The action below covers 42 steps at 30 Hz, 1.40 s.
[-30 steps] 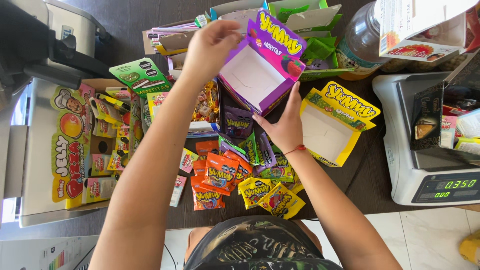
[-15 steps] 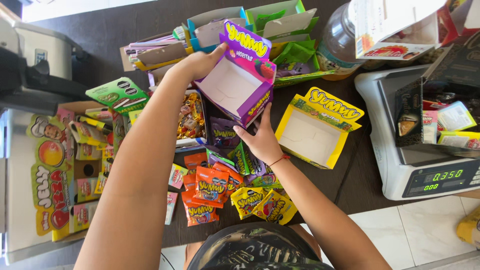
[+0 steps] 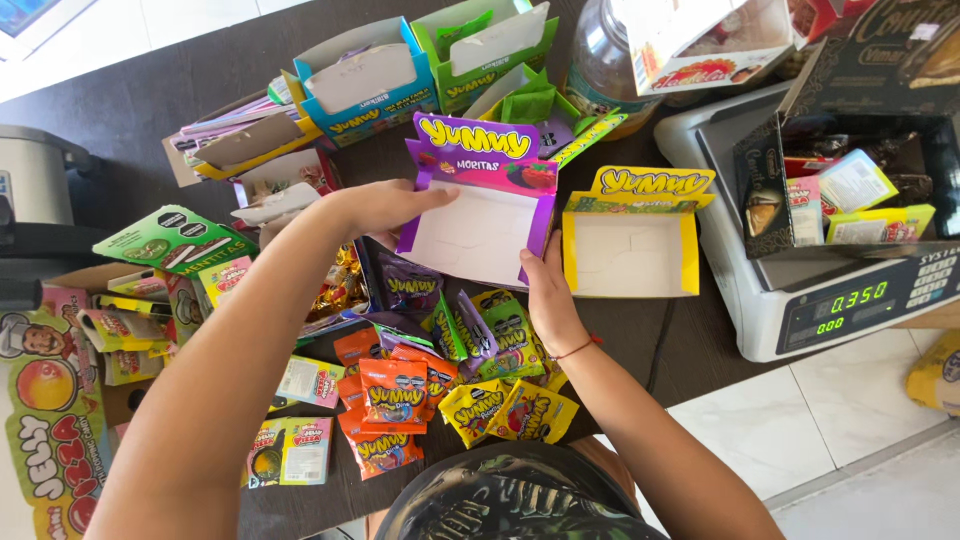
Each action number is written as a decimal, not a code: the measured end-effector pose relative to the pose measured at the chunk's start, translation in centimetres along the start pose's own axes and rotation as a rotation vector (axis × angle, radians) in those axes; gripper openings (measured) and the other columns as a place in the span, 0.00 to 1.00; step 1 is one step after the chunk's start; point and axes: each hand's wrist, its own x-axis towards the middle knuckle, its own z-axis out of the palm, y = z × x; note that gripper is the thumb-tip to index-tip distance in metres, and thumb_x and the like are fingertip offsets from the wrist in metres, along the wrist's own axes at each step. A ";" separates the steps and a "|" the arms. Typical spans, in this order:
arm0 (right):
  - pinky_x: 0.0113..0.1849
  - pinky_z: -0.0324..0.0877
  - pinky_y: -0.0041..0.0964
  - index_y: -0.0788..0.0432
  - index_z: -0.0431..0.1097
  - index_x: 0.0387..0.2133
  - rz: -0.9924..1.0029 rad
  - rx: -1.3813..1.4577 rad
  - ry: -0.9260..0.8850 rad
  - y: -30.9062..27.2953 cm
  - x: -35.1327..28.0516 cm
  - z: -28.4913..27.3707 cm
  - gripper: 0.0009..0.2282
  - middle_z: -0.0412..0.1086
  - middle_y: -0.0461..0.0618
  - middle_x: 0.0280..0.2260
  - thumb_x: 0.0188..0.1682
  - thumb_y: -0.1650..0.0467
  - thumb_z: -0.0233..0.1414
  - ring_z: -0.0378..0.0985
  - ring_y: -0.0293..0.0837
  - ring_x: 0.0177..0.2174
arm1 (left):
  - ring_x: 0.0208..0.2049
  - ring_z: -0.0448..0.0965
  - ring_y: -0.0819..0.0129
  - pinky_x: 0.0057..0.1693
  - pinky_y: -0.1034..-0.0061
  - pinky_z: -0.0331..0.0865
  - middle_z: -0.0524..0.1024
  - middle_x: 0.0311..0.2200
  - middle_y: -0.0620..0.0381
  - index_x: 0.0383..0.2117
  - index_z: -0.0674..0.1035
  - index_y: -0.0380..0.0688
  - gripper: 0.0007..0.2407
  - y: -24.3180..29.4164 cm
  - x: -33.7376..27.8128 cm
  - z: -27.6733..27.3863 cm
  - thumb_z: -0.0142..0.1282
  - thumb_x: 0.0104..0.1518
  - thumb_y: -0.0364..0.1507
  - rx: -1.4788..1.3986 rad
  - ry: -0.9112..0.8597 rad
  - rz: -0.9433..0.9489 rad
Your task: The person sorts various snack and candy packets by hand into cardboard display boxes on a store counter. They pick up individual packets from the counter, group them by brand, and place them into the correct open boxes, moving boxes around the workspace near a digital scale.
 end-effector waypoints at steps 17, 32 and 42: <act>0.53 0.74 0.45 0.62 0.68 0.53 -0.161 0.264 0.527 -5.7 -4.4 -19.1 0.27 0.69 0.55 0.50 0.56 0.51 0.51 0.76 0.45 0.49 | 0.61 0.71 0.37 0.53 0.58 0.81 0.60 0.63 0.28 0.71 0.42 0.38 0.44 9.7 -8.0 13.4 0.47 0.54 0.51 0.031 -0.141 0.330; 0.67 0.36 0.58 0.62 0.36 0.72 -0.525 -0.262 0.360 -1.0 -5.5 -18.6 0.31 0.38 0.67 0.71 0.63 0.55 0.32 0.38 0.60 0.69 | 0.68 0.53 0.29 0.65 0.39 0.60 0.55 0.68 0.30 0.71 0.53 0.36 0.37 3.8 -2.0 17.6 0.52 0.61 0.47 -0.151 0.126 0.708; 0.67 0.38 0.52 0.58 0.47 0.71 -0.470 -0.223 0.391 2.3 -3.0 -18.6 0.25 0.47 0.59 0.70 0.65 0.59 0.26 0.45 0.53 0.68 | 0.71 0.42 0.29 0.70 0.41 0.48 0.47 0.69 0.23 0.72 0.34 0.43 0.34 0.5 0.7 20.1 0.43 0.70 0.35 -0.390 -0.028 1.004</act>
